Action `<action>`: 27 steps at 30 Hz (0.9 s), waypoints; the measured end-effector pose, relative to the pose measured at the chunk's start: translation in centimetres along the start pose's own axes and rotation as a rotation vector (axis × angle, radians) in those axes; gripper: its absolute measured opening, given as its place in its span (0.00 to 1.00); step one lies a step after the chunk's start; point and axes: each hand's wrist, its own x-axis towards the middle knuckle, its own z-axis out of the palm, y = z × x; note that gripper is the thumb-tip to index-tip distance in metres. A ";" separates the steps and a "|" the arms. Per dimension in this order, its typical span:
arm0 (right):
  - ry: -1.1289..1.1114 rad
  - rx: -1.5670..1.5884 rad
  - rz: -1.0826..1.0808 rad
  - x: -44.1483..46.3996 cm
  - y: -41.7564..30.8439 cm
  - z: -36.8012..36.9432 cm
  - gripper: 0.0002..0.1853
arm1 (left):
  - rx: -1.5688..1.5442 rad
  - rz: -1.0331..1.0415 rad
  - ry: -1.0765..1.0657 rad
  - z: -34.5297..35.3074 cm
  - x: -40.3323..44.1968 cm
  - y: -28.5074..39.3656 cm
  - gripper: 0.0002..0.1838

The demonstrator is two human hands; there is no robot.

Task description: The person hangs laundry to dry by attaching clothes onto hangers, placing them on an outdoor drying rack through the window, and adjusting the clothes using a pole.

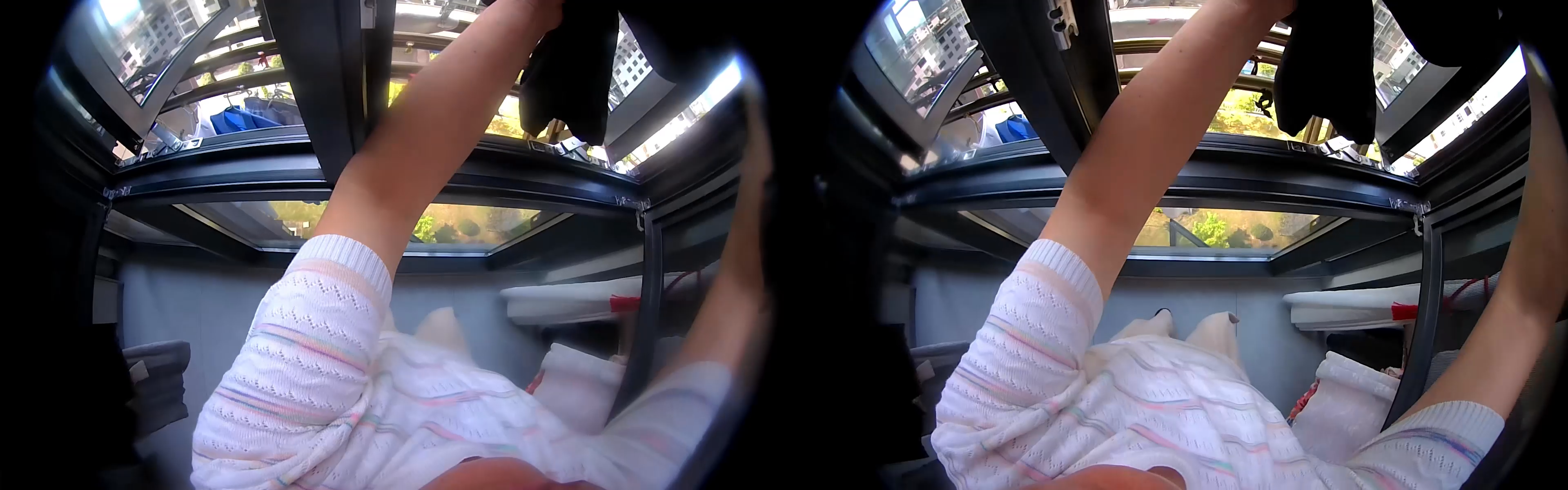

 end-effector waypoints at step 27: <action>-1.055 0.176 -0.433 6.2 4.3 43.9 0.20 | 1.507 -1.697 -0.819 -15.3 -4.1 -12.0 0.26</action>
